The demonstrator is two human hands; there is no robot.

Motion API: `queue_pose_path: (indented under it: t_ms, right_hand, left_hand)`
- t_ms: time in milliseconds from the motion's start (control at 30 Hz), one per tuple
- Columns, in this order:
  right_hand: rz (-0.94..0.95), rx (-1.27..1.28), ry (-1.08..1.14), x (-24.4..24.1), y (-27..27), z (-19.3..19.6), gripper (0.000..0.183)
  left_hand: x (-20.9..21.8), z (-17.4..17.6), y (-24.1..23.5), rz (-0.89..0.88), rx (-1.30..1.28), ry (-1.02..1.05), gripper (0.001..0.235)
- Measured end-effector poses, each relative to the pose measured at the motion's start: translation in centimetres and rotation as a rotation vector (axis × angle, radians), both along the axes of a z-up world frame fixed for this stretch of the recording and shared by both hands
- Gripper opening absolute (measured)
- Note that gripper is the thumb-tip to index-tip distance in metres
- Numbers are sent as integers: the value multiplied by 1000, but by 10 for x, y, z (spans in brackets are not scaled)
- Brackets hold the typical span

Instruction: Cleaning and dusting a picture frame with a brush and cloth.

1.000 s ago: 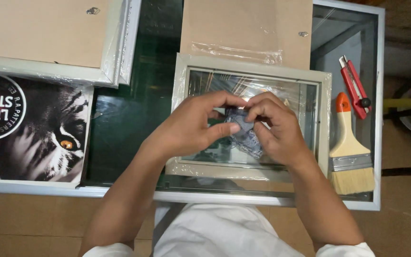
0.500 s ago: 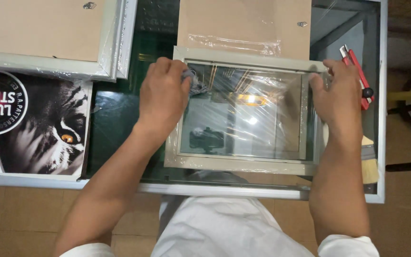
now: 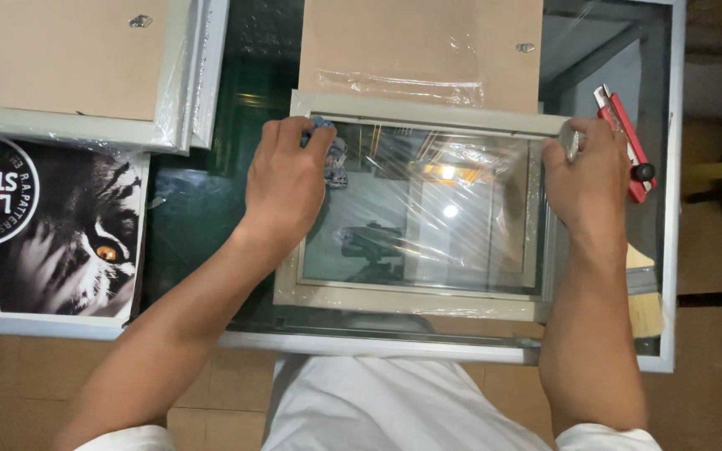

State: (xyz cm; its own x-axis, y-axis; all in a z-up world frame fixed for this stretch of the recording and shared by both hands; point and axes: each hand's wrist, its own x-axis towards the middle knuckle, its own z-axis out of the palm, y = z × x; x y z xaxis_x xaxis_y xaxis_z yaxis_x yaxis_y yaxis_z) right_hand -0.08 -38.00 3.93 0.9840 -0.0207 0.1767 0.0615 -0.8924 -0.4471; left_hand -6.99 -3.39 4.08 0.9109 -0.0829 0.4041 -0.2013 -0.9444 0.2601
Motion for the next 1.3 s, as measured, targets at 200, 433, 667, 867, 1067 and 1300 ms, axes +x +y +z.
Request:
queue_pose_path:
  t_ms: [200, 433, 667, 867, 1067, 1300]
  right_hand:
    - [-22, -29, -47, 6, 2, -7, 25]
    - [31, -13, -163, 4, -7, -7, 24]
    - [59, 83, -133, 2, -7, 2, 25]
    - [-24, 2, -60, -1, 1, 12, 25]
    - [-21, -14, 22, -1, 2, 18, 27]
    - [31, -42, -19, -2, 4, 19, 25]
  left_hand:
    - [17, -3, -16, -238, -33, 42, 35]
    - [64, -31, -133, -460, -18, 13, 42]
    - [83, -35, -205, -594, -156, -34, 29]
    - [55, 6, -100, -606, -28, 131, 13]
    - [26, 40, 22, -376, 163, 421, 33]
    - [40, 16, -34, -552, -58, 192, 15]
